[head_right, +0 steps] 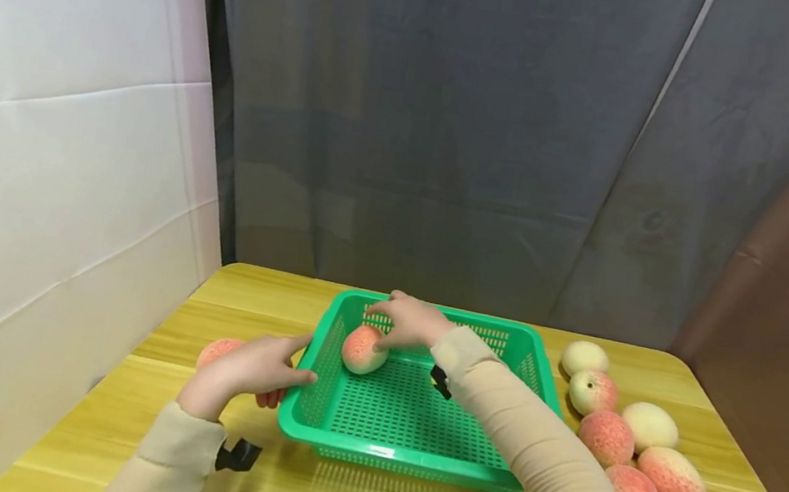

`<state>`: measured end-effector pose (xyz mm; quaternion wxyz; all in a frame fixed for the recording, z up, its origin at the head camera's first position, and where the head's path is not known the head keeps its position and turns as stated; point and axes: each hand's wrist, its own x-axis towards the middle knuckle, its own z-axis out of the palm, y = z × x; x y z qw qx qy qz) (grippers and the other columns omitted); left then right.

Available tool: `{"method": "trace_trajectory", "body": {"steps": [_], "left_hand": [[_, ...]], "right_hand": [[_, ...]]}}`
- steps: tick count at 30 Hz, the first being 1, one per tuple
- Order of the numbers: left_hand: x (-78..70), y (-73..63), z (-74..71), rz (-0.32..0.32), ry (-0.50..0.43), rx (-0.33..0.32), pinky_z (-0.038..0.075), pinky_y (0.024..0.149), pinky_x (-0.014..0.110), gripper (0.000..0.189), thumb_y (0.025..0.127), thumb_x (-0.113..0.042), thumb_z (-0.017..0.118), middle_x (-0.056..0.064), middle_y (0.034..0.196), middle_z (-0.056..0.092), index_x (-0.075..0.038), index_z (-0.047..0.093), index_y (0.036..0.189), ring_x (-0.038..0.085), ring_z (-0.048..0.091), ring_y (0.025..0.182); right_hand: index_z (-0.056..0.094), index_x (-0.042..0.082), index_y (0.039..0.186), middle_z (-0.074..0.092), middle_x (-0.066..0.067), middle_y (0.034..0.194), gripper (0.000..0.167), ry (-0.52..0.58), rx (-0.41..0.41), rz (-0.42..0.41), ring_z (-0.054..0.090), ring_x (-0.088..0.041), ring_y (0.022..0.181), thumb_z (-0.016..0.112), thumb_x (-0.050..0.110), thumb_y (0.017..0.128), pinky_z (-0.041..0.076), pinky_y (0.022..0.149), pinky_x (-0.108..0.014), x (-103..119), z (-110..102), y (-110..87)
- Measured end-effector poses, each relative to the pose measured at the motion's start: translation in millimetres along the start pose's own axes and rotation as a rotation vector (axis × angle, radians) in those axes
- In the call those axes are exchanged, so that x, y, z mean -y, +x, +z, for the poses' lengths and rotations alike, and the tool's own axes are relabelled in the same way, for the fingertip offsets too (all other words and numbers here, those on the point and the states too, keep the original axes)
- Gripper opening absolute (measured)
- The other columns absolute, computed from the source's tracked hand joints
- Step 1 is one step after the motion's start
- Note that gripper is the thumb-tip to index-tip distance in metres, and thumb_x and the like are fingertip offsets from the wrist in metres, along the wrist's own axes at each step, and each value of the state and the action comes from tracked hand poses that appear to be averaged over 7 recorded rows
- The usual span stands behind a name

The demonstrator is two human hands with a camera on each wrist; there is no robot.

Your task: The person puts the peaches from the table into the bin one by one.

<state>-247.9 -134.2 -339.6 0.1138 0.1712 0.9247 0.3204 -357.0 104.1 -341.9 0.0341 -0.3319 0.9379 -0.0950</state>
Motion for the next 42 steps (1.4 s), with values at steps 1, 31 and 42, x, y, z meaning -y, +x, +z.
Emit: {"method": "trace_trajectory", "body": {"steps": [1, 31, 42], "left_hand": [[-0.7, 0.1, 0.1, 0.000, -0.003, 0.000, 0.048, 0.043, 0.032, 0.036, 0.094, -0.017, 0.065, 0.008, 0.057, 0.058, -0.002, 0.051, 0.124, 0.018, 0.054, 0.043], [19.1, -8.7, -20.6, -0.019, -0.010, -0.007, 0.049, 0.045, 0.033, 0.050, 0.095, -0.016, 0.062, 0.009, 0.057, 0.057, -0.001, 0.042, 0.138, 0.021, 0.056, 0.045], [21.2, -7.1, -20.3, -0.016, -0.003, -0.006, 0.049, 0.045, 0.034, 0.052, 0.095, -0.016, 0.062, 0.009, 0.057, 0.057, 0.000, 0.040, 0.140, 0.021, 0.056, 0.045]], "right_hand": [[0.056, 0.021, 0.137, 0.051, -0.007, 0.126, 0.058, -0.003, -0.005, 0.005, 0.057, -0.019, 0.100, 0.076, 0.035, 0.084, 0.050, 0.078, -0.035, -2.9, -4.0, -3.2], [0.063, -0.003, 0.119, 0.064, -0.008, 0.097, 0.046, 0.079, -0.035, 0.352, 0.061, -0.027, 0.087, 0.072, 0.029, 0.087, 0.049, 0.072, -0.044, -152.5, -61.0, -233.4], [0.064, -0.004, 0.118, 0.065, -0.017, 0.103, 0.048, 0.149, -0.040, 0.328, 0.062, -0.034, 0.092, 0.075, 0.028, 0.083, 0.050, 0.076, -0.046, -152.4, -23.8, -245.2]]}}
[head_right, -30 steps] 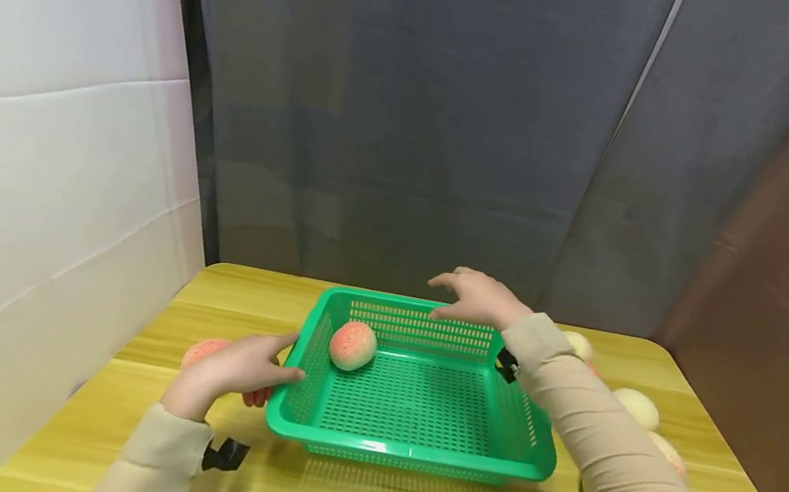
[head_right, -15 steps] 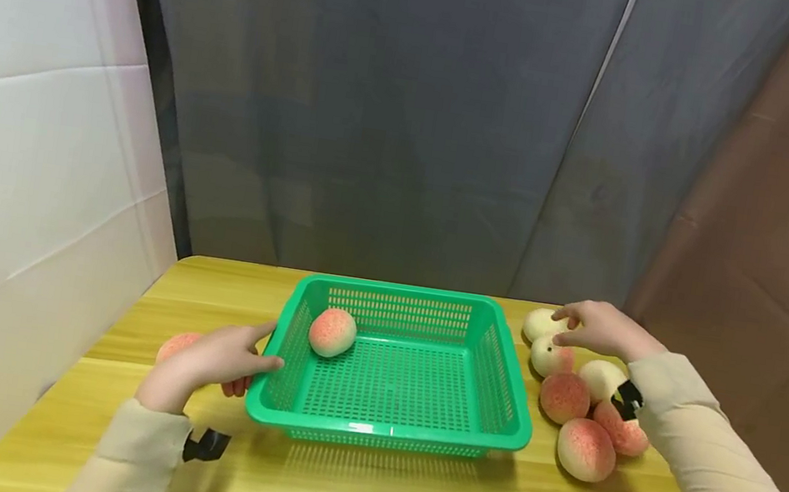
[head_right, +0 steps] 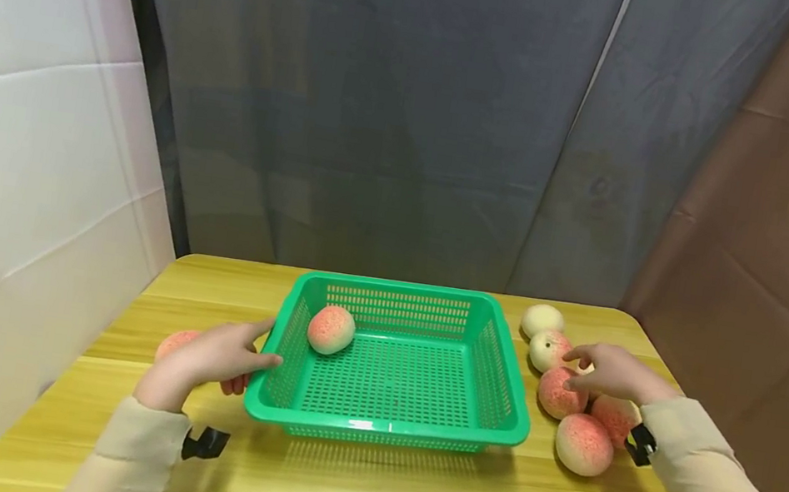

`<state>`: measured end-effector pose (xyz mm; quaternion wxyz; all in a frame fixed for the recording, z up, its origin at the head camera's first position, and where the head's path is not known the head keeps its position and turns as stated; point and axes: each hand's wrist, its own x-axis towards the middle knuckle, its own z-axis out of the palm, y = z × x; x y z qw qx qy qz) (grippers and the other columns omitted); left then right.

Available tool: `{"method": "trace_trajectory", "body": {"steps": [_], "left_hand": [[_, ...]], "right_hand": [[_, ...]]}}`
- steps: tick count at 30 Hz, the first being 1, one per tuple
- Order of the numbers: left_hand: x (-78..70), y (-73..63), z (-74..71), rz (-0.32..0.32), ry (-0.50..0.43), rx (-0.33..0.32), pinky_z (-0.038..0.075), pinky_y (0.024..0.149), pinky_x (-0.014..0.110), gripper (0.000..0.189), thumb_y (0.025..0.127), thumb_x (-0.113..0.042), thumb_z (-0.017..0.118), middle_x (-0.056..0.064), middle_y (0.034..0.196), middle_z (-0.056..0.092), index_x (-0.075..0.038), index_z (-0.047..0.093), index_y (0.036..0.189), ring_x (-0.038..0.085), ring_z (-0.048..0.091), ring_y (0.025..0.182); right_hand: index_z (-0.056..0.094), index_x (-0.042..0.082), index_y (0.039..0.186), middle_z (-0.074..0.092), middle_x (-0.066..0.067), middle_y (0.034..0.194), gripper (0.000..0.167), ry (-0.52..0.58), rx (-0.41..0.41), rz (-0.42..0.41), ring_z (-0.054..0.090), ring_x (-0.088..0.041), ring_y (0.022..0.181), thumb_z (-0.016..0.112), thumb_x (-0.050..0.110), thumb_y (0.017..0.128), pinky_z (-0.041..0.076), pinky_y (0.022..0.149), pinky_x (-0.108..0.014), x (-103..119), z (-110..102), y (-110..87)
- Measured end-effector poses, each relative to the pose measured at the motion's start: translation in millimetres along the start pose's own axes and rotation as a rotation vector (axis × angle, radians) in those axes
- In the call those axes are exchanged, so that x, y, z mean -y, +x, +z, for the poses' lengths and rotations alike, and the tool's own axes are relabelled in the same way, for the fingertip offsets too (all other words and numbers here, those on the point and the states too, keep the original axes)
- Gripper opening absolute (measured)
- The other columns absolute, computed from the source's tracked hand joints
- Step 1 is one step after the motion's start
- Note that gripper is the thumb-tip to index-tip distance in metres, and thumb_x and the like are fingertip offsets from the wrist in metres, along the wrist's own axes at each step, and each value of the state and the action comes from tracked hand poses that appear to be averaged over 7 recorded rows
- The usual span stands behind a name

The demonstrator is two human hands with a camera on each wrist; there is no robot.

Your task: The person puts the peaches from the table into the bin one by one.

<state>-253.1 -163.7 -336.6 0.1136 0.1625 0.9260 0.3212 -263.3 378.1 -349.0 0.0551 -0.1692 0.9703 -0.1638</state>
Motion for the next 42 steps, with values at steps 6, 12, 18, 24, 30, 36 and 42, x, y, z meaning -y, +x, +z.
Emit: {"method": "trace_trajectory", "body": {"steps": [6, 12, 18, 24, 30, 36, 42], "left_hand": [[0.0, -1.6, 4.7, -0.003, -0.005, -0.022, 0.049, 0.044, 0.033, 0.043, 0.094, -0.015, 0.063, 0.009, 0.057, 0.057, -0.001, 0.046, 0.132, 0.021, 0.055, 0.045], [3.2, -5.0, 6.7, -0.011, -0.018, -0.025, 0.049, 0.044, 0.033, 0.043, 0.094, -0.015, 0.064, 0.011, 0.058, 0.057, -0.001, 0.047, 0.130, 0.020, 0.055, 0.044], [4.9, -7.4, 7.8, -0.025, -0.010, -0.030, 0.049, 0.044, 0.033, 0.041, 0.094, -0.015, 0.064, 0.010, 0.057, 0.057, -0.001, 0.048, 0.129, 0.021, 0.054, 0.044], [3.8, -7.2, 7.0, -0.014, -0.010, -0.038, 0.048, 0.044, 0.033, 0.034, 0.094, -0.015, 0.064, 0.008, 0.056, 0.056, -0.002, 0.051, 0.122, 0.020, 0.054, 0.044], [1.4, -7.8, 5.5, -0.016, 0.002, -0.045, 0.049, 0.044, 0.033, 0.031, 0.094, -0.015, 0.064, 0.008, 0.057, 0.056, -0.002, 0.052, 0.118, 0.020, 0.054, 0.044], [-1.4, -6.1, 5.5, -0.020, -0.001, -0.044, 0.048, 0.044, 0.032, 0.037, 0.094, -0.015, 0.064, 0.009, 0.057, 0.057, -0.001, 0.050, 0.125, 0.020, 0.054, 0.044], [-2.3, -5.5, 5.5, -0.027, -0.012, -0.042, 0.048, 0.044, 0.032, 0.041, 0.094, -0.015, 0.064, 0.009, 0.056, 0.056, -0.001, 0.048, 0.129, 0.019, 0.053, 0.044]], "right_hand": [[0.065, -0.006, 0.115, 0.065, -0.013, 0.100, 0.049, -0.001, 0.034, -0.043, 0.060, -0.029, 0.088, 0.079, 0.022, 0.077, 0.049, 0.074, -0.043, 1.8, 10.0, 8.6], [0.065, -0.005, 0.114, 0.068, -0.006, 0.097, 0.051, 0.006, 0.063, -0.071, 0.059, -0.020, 0.084, 0.081, 0.020, 0.073, 0.049, 0.076, -0.041, -0.3, 21.9, 10.7], [0.062, -0.005, 0.120, 0.065, -0.001, 0.085, 0.058, 0.041, 0.100, -0.033, 0.047, -0.016, 0.072, 0.080, 0.013, 0.067, 0.042, 0.068, -0.032, -1.6, 30.9, 13.1], [0.060, -0.007, 0.122, 0.065, -0.012, 0.103, 0.064, 0.022, 0.094, -0.036, 0.047, -0.019, 0.077, 0.078, 0.009, 0.062, 0.041, 0.069, -0.033, -0.2, 30.7, 15.3], [0.057, -0.006, 0.125, 0.061, -0.008, 0.094, 0.067, 0.036, 0.113, 0.005, 0.047, -0.020, 0.074, 0.077, 0.005, 0.062, 0.040, 0.066, -0.034, 5.6, 26.1, 15.8], [0.060, -0.002, 0.123, 0.058, -0.007, 0.092, 0.065, -0.027, 0.117, 0.038, 0.045, -0.021, 0.073, 0.075, 0.004, 0.060, 0.037, 0.063, -0.033, 6.2, 25.3, 15.3], [0.059, -0.002, 0.123, 0.062, -0.009, 0.098, 0.067, -0.059, 0.099, 0.033, 0.049, -0.021, 0.075, 0.077, 0.006, 0.060, 0.041, 0.065, -0.035, 6.3, 25.6, 13.7]]}}
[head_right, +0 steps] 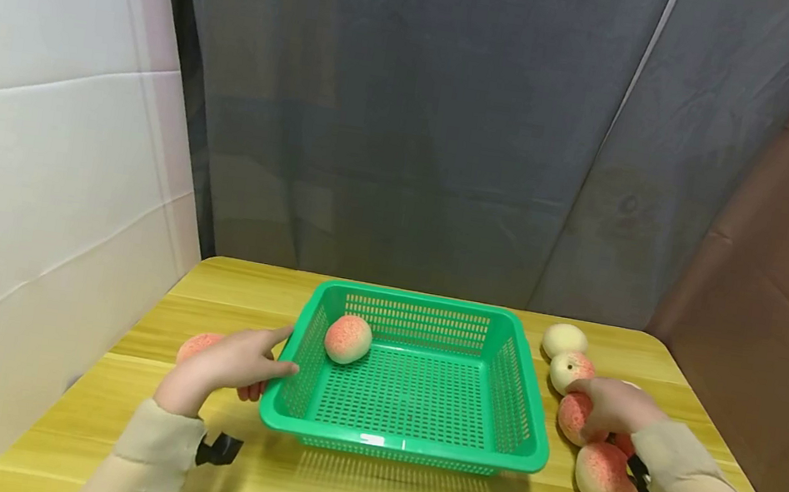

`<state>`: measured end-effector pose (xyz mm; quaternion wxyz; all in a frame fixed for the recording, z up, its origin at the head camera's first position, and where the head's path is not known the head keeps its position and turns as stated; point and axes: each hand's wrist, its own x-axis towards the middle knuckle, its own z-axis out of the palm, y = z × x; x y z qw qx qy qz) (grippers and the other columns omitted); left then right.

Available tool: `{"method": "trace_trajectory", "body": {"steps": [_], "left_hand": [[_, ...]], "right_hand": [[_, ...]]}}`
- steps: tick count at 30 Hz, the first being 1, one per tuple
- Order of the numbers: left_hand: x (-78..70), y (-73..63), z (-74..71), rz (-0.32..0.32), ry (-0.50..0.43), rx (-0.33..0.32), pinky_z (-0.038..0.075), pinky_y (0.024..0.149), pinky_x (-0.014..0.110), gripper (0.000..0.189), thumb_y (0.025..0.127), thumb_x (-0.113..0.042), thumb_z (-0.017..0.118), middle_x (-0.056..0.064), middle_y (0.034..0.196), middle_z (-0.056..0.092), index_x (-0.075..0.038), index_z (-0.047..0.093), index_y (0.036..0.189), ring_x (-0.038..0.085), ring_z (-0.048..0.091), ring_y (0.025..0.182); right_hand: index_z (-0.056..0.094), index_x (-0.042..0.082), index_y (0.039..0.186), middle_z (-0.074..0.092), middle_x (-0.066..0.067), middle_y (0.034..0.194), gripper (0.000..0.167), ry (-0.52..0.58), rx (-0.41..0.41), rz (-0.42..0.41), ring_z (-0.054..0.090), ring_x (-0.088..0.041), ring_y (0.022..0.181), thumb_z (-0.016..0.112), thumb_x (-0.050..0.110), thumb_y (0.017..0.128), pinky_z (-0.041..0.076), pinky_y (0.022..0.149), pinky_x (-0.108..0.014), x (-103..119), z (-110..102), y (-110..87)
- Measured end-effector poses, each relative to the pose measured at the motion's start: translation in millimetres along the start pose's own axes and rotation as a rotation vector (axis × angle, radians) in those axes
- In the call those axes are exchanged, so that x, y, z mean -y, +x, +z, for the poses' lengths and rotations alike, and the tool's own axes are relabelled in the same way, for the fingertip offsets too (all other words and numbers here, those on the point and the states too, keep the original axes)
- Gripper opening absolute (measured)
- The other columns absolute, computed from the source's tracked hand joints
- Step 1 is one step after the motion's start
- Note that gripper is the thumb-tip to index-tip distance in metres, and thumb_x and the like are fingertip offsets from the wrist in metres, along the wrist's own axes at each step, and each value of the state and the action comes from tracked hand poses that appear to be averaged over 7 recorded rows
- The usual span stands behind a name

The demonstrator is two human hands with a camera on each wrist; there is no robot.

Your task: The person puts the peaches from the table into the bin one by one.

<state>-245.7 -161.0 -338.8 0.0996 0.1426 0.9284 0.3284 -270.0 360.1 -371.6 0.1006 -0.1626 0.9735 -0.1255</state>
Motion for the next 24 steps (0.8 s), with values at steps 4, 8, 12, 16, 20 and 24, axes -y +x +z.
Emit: {"method": "trace_trajectory", "body": {"steps": [4, 8, 12, 16, 20, 24], "left_hand": [[-1.0, -0.9, -0.6, 0.007, -0.001, 0.004, 0.048, 0.045, 0.033, 0.041, 0.094, -0.015, 0.064, 0.008, 0.057, 0.056, -0.001, 0.048, 0.129, 0.020, 0.054, 0.044], [-1.7, -1.0, -1.3, 0.013, -0.001, 0.006, 0.048, 0.045, 0.032, 0.040, 0.094, -0.015, 0.064, 0.008, 0.056, 0.056, -0.001, 0.049, 0.128, 0.020, 0.054, 0.044], [-1.1, -1.7, -1.2, 0.003, -0.004, 0.010, 0.049, 0.045, 0.032, 0.042, 0.094, -0.016, 0.064, 0.008, 0.056, 0.056, -0.001, 0.048, 0.130, 0.020, 0.054, 0.044], [-0.7, -2.7, -1.3, 0.006, -0.006, 0.014, 0.049, 0.045, 0.032, 0.041, 0.094, -0.016, 0.064, 0.008, 0.057, 0.056, 0.000, 0.048, 0.128, 0.020, 0.054, 0.045], [-0.6, -1.5, -2.0, 0.005, -0.003, 0.018, 0.049, 0.045, 0.032, 0.040, 0.094, -0.017, 0.064, 0.008, 0.058, 0.057, 0.000, 0.048, 0.126, 0.020, 0.055, 0.045], [-1.0, 0.9, -2.3, 0.006, 0.000, 0.015, 0.049, 0.045, 0.032, 0.038, 0.094, -0.016, 0.064, 0.008, 0.058, 0.057, -0.001, 0.049, 0.125, 0.020, 0.055, 0.045]], "right_hand": [[0.059, -0.004, 0.122, 0.062, -0.008, 0.098, 0.065, 0.001, -0.003, -0.032, 0.050, -0.016, 0.070, 0.076, 0.005, 0.059, 0.043, 0.065, -0.034, -1.4, 0.4, -0.4], [0.060, -0.003, 0.120, 0.062, -0.006, 0.096, 0.064, -0.020, -0.001, -0.028, 0.051, -0.016, 0.071, 0.077, 0.006, 0.059, 0.044, 0.067, -0.035, -1.6, -0.7, 0.0], [0.060, -0.002, 0.121, 0.060, -0.003, 0.091, 0.065, -0.005, 0.003, -0.024, 0.049, -0.018, 0.074, 0.076, 0.005, 0.058, 0.042, 0.065, -0.033, -0.4, -4.8, -1.5], [0.060, -0.004, 0.122, 0.059, -0.004, 0.090, 0.065, 0.033, 0.009, -0.018, 0.049, -0.019, 0.074, 0.075, 0.003, 0.059, 0.041, 0.064, -0.032, 0.9, -11.0, -3.8], [0.059, -0.004, 0.122, 0.058, -0.006, 0.091, 0.064, 0.034, 0.018, -0.010, 0.048, -0.022, 0.077, 0.077, 0.003, 0.060, 0.041, 0.068, -0.034, 1.8, -17.0, -6.8], [0.060, -0.002, 0.122, 0.059, -0.009, 0.097, 0.065, 0.018, 0.010, -0.019, 0.047, -0.024, 0.081, 0.077, 0.003, 0.059, 0.040, 0.071, -0.036, 1.9, -21.7, -10.7]]}}
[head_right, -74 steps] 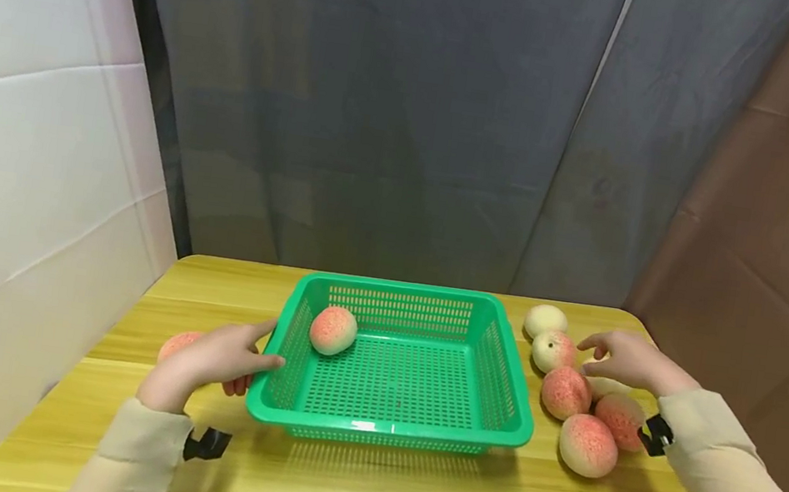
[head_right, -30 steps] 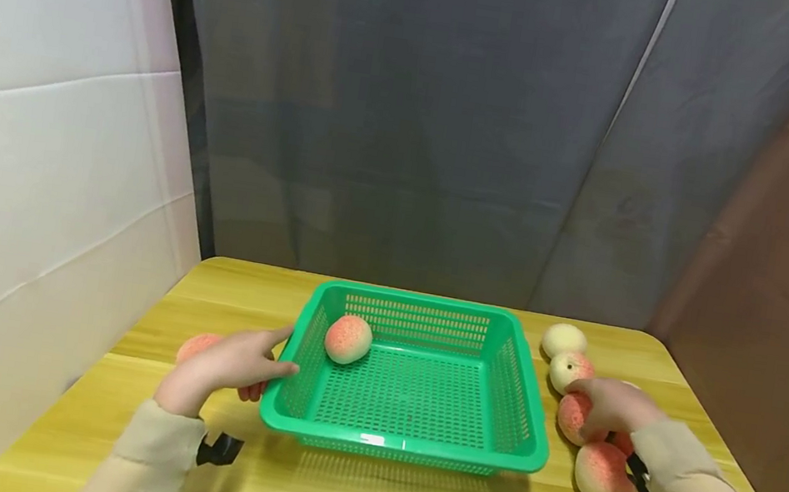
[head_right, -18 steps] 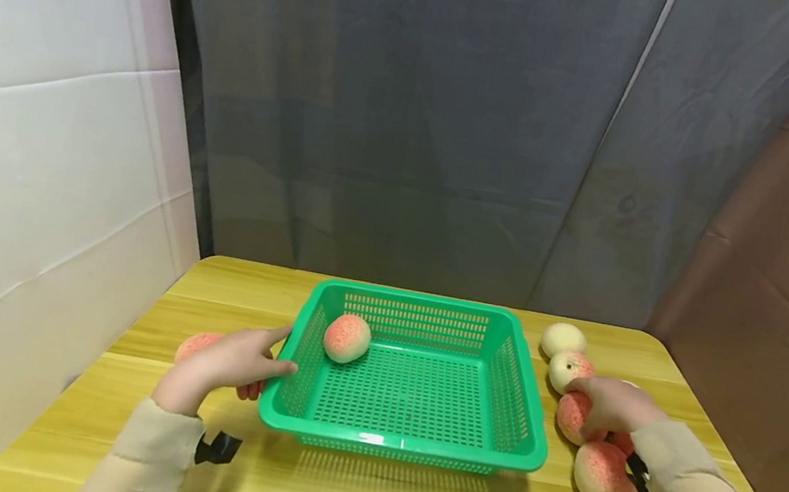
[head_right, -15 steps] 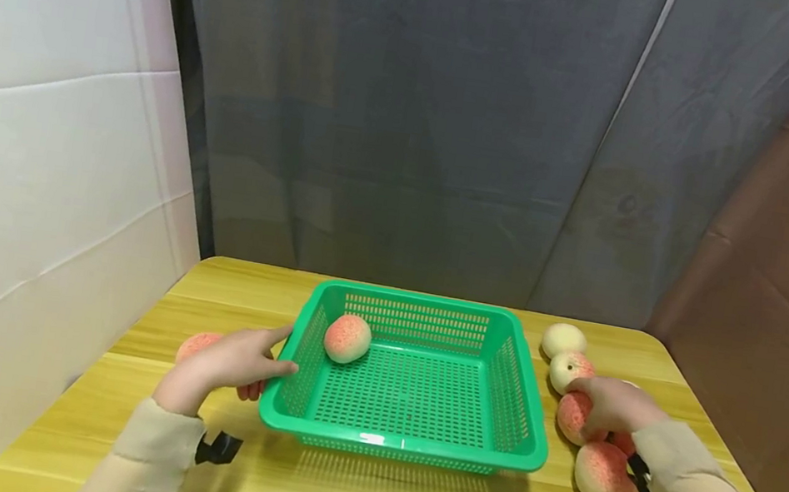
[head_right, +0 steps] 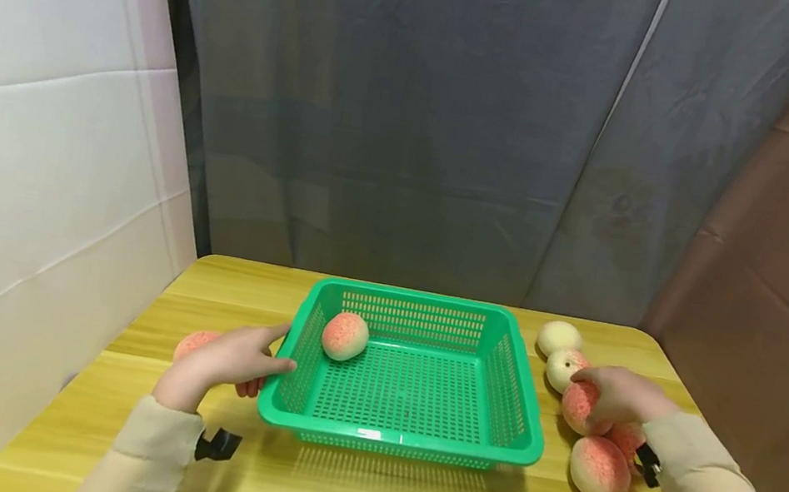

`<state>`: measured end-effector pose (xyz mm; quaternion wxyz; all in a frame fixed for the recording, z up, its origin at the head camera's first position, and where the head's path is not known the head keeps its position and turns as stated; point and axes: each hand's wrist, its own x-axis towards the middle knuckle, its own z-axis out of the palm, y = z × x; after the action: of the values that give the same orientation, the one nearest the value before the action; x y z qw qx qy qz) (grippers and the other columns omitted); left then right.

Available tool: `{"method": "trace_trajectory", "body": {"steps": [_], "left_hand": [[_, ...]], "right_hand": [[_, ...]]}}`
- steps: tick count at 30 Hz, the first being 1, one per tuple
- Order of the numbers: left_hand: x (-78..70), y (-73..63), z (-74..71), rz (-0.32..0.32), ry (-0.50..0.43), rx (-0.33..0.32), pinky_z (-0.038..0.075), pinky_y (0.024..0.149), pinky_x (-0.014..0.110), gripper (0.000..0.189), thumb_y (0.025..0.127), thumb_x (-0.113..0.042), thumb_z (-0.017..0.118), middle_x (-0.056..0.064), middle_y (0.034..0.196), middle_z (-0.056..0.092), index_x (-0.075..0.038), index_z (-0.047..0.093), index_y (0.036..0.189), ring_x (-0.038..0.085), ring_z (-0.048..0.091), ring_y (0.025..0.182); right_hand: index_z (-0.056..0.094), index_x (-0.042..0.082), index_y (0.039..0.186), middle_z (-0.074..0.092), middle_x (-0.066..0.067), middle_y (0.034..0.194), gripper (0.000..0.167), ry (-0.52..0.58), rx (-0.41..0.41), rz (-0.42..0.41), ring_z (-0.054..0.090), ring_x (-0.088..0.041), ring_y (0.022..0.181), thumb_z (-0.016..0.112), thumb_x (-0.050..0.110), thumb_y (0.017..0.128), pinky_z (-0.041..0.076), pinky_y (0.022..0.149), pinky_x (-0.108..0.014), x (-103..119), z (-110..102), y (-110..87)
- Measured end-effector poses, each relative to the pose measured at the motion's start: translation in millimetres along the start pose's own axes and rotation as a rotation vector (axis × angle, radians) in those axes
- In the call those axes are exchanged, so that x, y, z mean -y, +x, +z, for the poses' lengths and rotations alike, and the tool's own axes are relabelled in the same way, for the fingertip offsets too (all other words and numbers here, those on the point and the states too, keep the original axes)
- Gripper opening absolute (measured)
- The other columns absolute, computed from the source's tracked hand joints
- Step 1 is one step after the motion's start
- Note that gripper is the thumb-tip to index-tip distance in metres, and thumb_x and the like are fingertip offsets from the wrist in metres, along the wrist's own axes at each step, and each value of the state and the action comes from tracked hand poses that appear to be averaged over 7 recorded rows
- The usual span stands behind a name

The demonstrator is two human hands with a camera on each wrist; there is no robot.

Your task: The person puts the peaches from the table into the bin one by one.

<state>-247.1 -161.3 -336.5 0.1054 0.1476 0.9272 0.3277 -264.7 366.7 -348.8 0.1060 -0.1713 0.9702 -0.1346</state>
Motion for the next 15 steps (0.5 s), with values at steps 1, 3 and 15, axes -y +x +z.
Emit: {"method": "trace_trajectory", "body": {"steps": [1, 3, 15], "left_hand": [[0.1, 0.7, -0.2, -0.001, 0.000, -0.003, 0.049, 0.045, 0.032, 0.037, 0.094, -0.016, 0.064, 0.008, 0.058, 0.057, -0.001, 0.050, 0.125, 0.020, 0.055, 0.045], [0.2, 1.4, -0.2, 0.000, 0.006, -0.004, 0.049, 0.045, 0.032, 0.037, 0.094, -0.016, 0.064, 0.008, 0.058, 0.057, -0.001, 0.050, 0.124, 0.020, 0.055, 0.045], [-1.8, -1.5, -0.3, 0.004, 0.017, -0.015, 0.049, 0.044, 0.033, 0.035, 0.093, -0.016, 0.065, 0.008, 0.056, 0.056, -0.002, 0.051, 0.122, 0.020, 0.055, 0.044]], "right_hand": [[0.060, -0.002, 0.121, 0.060, -0.009, 0.098, 0.065, -0.002, -0.003, -0.003, 0.047, -0.024, 0.082, 0.077, 0.003, 0.059, 0.041, 0.072, -0.036, 0.1, -1.1, -0.5], [0.060, -0.002, 0.122, 0.061, -0.011, 0.101, 0.065, -0.007, -0.001, -0.002, 0.049, -0.025, 0.084, 0.078, 0.004, 0.060, 0.043, 0.074, -0.038, 0.0, -3.0, -1.4], [0.062, -0.002, 0.121, 0.064, -0.013, 0.106, 0.064, -0.013, -0.029, -0.028, 0.055, -0.025, 0.090, 0.081, 0.008, 0.060, 0.045, 0.076, -0.041, 1.2, -21.6, -3.7]]}}
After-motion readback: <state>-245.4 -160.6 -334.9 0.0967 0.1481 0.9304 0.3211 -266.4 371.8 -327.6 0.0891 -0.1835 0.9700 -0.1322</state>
